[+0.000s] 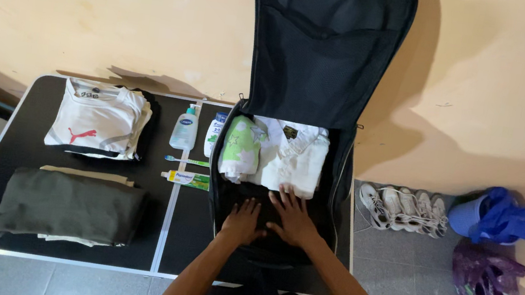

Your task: The person unpacks folded clothes from a black suitcase placed on a table. They remove a dark garment, a white t-shirt, a white shirt, and a brown t-shirt one by one, placing each on the table beside the suitcase. The suitcase remains open throughout the sequence.

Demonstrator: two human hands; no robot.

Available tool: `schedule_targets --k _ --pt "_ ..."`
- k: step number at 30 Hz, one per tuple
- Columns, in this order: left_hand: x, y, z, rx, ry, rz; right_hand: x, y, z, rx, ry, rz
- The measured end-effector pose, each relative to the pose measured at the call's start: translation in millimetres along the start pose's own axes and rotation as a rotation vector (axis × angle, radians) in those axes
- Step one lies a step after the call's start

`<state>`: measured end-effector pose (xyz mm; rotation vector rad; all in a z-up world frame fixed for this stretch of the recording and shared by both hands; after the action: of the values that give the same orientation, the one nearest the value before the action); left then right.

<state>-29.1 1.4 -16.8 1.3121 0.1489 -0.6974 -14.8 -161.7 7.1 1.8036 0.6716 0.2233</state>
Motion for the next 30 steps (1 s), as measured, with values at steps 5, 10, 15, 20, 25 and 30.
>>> schedule_targets --k 5,10,15,20,25,30 --pt "-2 -6 -3 0.102 0.022 -0.245 -22 -4 1 -0.071 -0.162 -0.516" --pt "27 -37 -11 0.172 0.045 -0.046 -19 -8 4 -0.08 -0.294 -0.504" --pt "44 -71 -22 0.136 0.033 -0.07 -19 -31 15 -0.064 -0.22 -0.41" --pt "40 -67 -21 0.113 0.028 -0.125 -18 -41 22 -0.011 -0.264 -0.426" --pt "32 -54 -16 0.107 0.022 -0.184 -16 -34 17 0.011 -0.274 -0.408" --pt "28 -51 -17 0.028 0.025 -0.119 -22 -19 -1 -0.043 -0.279 -0.446"
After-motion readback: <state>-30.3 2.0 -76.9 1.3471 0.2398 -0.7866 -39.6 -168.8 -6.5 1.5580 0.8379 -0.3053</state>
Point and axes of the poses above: each hand's wrist, its own x-axis towards the middle knuckle, its own y-axis out of the back of the hand, z = x × y, the point moved 4 cm from there along x, towards the middle knuckle, and after that the axes turned 4 degrees about x, right-handed, at the moved point
